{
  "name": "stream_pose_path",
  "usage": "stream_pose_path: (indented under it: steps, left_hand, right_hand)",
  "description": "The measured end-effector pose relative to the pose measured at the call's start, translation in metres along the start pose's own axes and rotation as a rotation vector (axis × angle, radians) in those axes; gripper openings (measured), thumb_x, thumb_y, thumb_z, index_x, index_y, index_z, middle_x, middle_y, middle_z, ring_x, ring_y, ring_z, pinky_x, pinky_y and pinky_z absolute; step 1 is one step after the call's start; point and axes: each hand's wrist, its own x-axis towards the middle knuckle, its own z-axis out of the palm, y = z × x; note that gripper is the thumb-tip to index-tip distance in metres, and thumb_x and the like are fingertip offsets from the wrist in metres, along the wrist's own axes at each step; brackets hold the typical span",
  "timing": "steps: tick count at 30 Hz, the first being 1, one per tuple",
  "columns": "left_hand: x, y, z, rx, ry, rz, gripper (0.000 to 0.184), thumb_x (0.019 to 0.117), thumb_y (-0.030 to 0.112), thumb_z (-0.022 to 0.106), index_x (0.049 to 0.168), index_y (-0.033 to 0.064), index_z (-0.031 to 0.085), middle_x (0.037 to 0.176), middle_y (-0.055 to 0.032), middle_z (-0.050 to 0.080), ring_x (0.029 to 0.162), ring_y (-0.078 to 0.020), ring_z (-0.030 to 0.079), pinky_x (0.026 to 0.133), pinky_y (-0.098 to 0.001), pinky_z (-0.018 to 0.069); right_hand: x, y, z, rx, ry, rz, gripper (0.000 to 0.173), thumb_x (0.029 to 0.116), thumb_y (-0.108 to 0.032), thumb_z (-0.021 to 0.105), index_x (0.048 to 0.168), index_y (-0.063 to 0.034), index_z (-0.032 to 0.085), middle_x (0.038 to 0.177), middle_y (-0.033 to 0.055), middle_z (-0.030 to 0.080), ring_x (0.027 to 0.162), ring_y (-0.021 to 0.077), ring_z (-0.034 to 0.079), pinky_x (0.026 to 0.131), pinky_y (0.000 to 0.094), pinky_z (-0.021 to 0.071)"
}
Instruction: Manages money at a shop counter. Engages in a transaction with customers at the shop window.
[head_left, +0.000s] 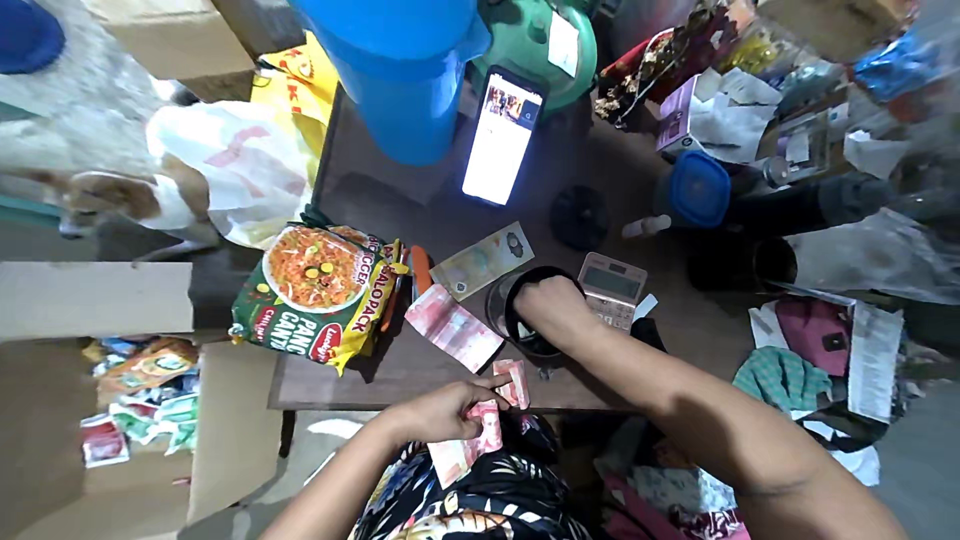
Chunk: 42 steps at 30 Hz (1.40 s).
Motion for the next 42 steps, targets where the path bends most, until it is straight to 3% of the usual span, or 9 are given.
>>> stream_pose_path:
  steps: [7,10,15,18,21,27,31,39,42]
  left_hand:
    - [0.012,-0.002,0.004,0.083,-0.021,0.036,0.039,0.0885,0.003,0.065,0.127,0.0046,0.070,0.163,-0.0128,0.036,0.134,-0.0228,0.054,0.102,-0.0395,0.0493]
    - [0.012,-0.008,0.011,0.058,0.015,0.056,0.038,0.0885,0.004,0.065,0.126,0.0037,0.070,0.162,-0.0125,0.037,0.137,-0.0213,0.052,0.106,-0.0385,0.0479]
    - [0.011,-0.004,0.019,0.081,0.083,0.030,0.035,0.0893,0.007,0.067,0.124,0.0060,0.071,0.162,-0.0106,0.037,0.123,-0.0158,0.059,0.094,-0.0334,0.0522]
    - [0.011,-0.005,0.019,0.062,0.100,0.048,0.035,0.0880,0.007,0.067,0.122,0.0038,0.072,0.161,-0.0131,0.040,0.130,-0.0178,0.056,0.100,-0.0349,0.0508]
    - [0.011,-0.005,0.019,0.066,0.115,0.051,0.033,0.0874,0.006,0.067,0.120,0.0034,0.072,0.159,-0.0126,0.042,0.133,-0.0174,0.055,0.103,-0.0349,0.0500]
    - [0.011,-0.004,0.021,0.048,0.140,0.033,0.034,0.0874,0.006,0.068,0.121,0.0036,0.073,0.159,-0.0102,0.043,0.141,-0.0166,0.047,0.111,-0.0349,0.0444]
    - [0.012,-0.005,0.023,0.032,0.155,0.037,0.034,0.0866,0.007,0.068,0.120,0.0046,0.073,0.158,-0.0099,0.045,0.141,-0.0154,0.048,0.111,-0.0336,0.0444]
    - [0.040,0.013,0.040,0.132,0.162,0.009,0.032,0.0889,0.007,0.066,0.121,0.0022,0.071,0.161,-0.0127,0.040,0.131,-0.0196,0.056,0.101,-0.0377,0.0501]
    - [0.050,0.015,0.044,0.115,0.195,0.027,0.033,0.0874,0.005,0.065,0.120,0.0018,0.072,0.159,-0.0130,0.042,0.136,-0.0209,0.053,0.107,-0.0391,0.0474]
  right_hand:
    - [-0.024,-0.002,-0.005,0.070,0.145,0.034,0.020,0.0938,0.007,0.059,0.108,-0.0012,0.070,0.112,0.0200,0.066,0.073,0.0352,0.069,0.060,0.0492,0.0570]
    - [-0.057,0.003,0.001,0.162,0.395,0.063,0.018,0.0911,0.004,0.067,0.106,-0.0065,0.070,0.099,0.0154,0.068,0.067,0.0329,0.068,0.054,0.0481,0.0544]
    - [-0.092,0.023,0.036,0.505,0.712,0.052,0.017,0.0951,-0.016,0.071,0.111,-0.0089,0.075,0.096,0.0073,0.076,0.081,0.0234,0.074,0.071,0.0459,0.0616]
    - [-0.123,0.013,0.072,0.765,0.465,0.138,0.022,0.0978,-0.022,0.067,0.111,-0.0073,0.075,0.104,0.0080,0.075,0.093,0.0208,0.073,0.086,0.0432,0.0597]
    - [-0.112,0.000,0.111,0.739,0.145,0.268,0.035,0.1005,-0.020,0.063,0.133,-0.0082,0.067,0.114,0.0137,0.073,0.104,0.0313,0.071,0.093,0.0536,0.0545]
    - [-0.089,-0.015,0.129,0.627,0.103,0.298,0.032,0.1015,-0.020,0.060,0.131,-0.0064,0.065,0.128,0.0162,0.067,0.106,0.0353,0.070,0.086,0.0545,0.0567]
    - [-0.080,-0.012,0.114,0.689,-0.127,0.341,0.046,0.0985,-0.022,0.062,0.138,0.0009,0.054,0.137,0.0217,0.058,0.120,0.0363,0.063,0.097,0.0533,0.0520]
    - [-0.111,0.000,0.136,0.969,0.238,0.247,0.020,0.0942,-0.011,0.064,0.110,0.0015,0.066,0.112,0.0176,0.066,0.091,0.0268,0.067,0.082,0.0429,0.0560]
    - [-0.111,-0.002,0.145,1.170,0.266,0.254,0.031,0.0970,-0.019,0.065,0.122,-0.0008,0.061,0.103,0.0132,0.067,0.078,0.0184,0.064,0.074,0.0356,0.0549]
